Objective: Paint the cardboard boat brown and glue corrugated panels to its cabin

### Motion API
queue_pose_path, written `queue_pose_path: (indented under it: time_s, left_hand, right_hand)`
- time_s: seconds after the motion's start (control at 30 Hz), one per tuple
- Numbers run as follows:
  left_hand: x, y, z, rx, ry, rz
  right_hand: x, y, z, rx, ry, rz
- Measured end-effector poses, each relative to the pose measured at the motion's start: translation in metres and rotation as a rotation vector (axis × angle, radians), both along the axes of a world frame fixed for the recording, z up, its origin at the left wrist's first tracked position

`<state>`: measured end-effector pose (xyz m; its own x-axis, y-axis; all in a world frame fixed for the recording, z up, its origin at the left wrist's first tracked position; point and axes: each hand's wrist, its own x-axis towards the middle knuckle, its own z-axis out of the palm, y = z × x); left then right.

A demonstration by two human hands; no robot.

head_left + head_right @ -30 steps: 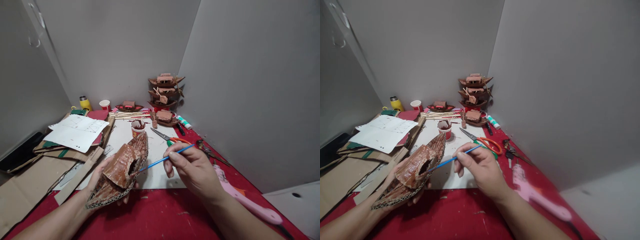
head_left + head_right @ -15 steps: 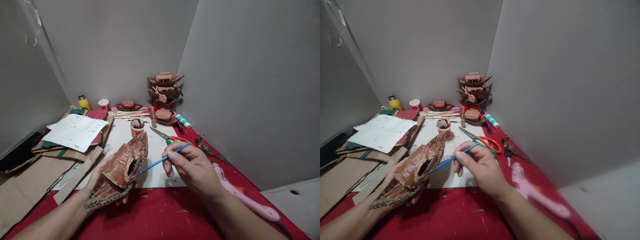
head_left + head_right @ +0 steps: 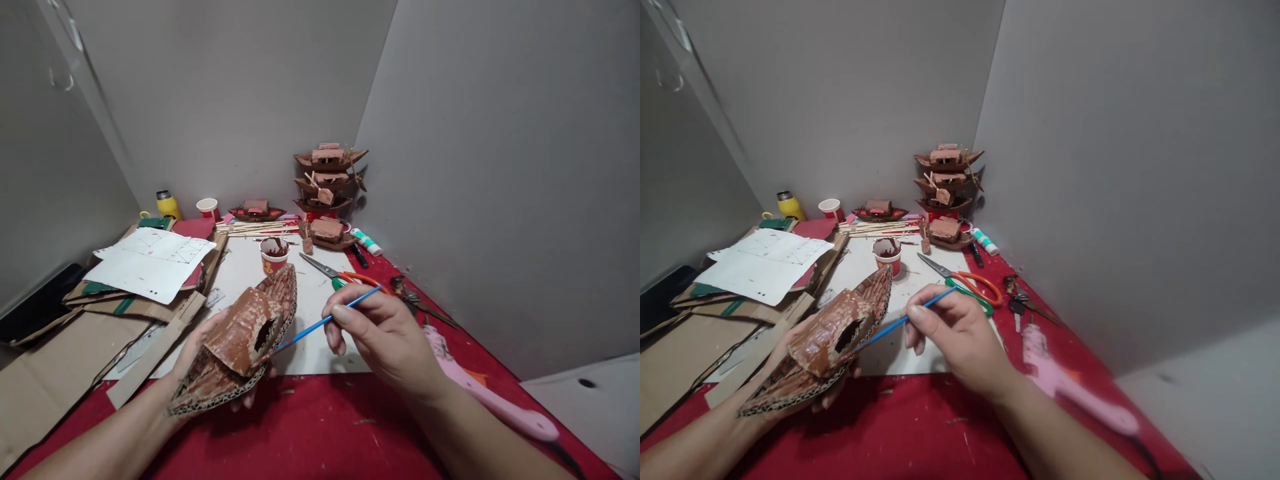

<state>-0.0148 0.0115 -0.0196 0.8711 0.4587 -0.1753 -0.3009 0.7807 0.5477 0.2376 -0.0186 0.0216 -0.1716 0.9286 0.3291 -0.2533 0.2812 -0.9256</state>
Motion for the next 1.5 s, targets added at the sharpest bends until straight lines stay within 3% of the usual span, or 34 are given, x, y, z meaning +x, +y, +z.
queue_pose_path:
  time_s: [0.13,0.3,0.47,0.6,0.77,1.0,1.13,1.27,1.37,1.5]
  left_hand:
    - [0.0,0.0,0.001,0.014,0.034,0.042]
    - [0.002,0.001,0.003,0.015,0.052,0.005]
    - [0.006,-0.003,0.01,0.011,0.098,0.134]
    - [0.007,-0.003,0.011,0.029,0.092,0.06]
    - [0.004,0.001,-0.001,0.04,-0.002,0.04]
    - [0.0,0.004,-0.006,0.034,-0.035,-0.037]
    - [0.0,0.002,-0.007,0.059,-0.012,0.036]
    - [-0.001,0.001,-0.003,0.047,0.05,0.077]
    - [-0.002,0.002,0.009,0.023,0.148,0.253]
    - [-0.004,0.004,0.029,-0.026,0.304,0.492]
  right_hand:
    - [-0.001,-0.001,0.002,0.021,-0.055,-0.042]
    - [-0.002,-0.001,0.002,0.004,-0.026,-0.059]
    - [-0.003,-0.001,0.006,0.018,-0.101,-0.118]
    - [0.0,0.001,0.003,0.047,-0.043,-0.179]
    - [0.0,0.0,-0.002,0.03,0.019,-0.12]
    - [0.002,0.0,-0.001,0.097,0.057,-0.235]
    - [0.0,-0.003,-0.001,0.077,0.032,-0.175]
    - [0.003,0.004,0.0,0.143,-0.004,-0.397]
    - [0.009,0.01,0.009,0.177,0.016,-0.565]
    - [0.015,0.02,0.032,0.142,-0.131,-0.655]
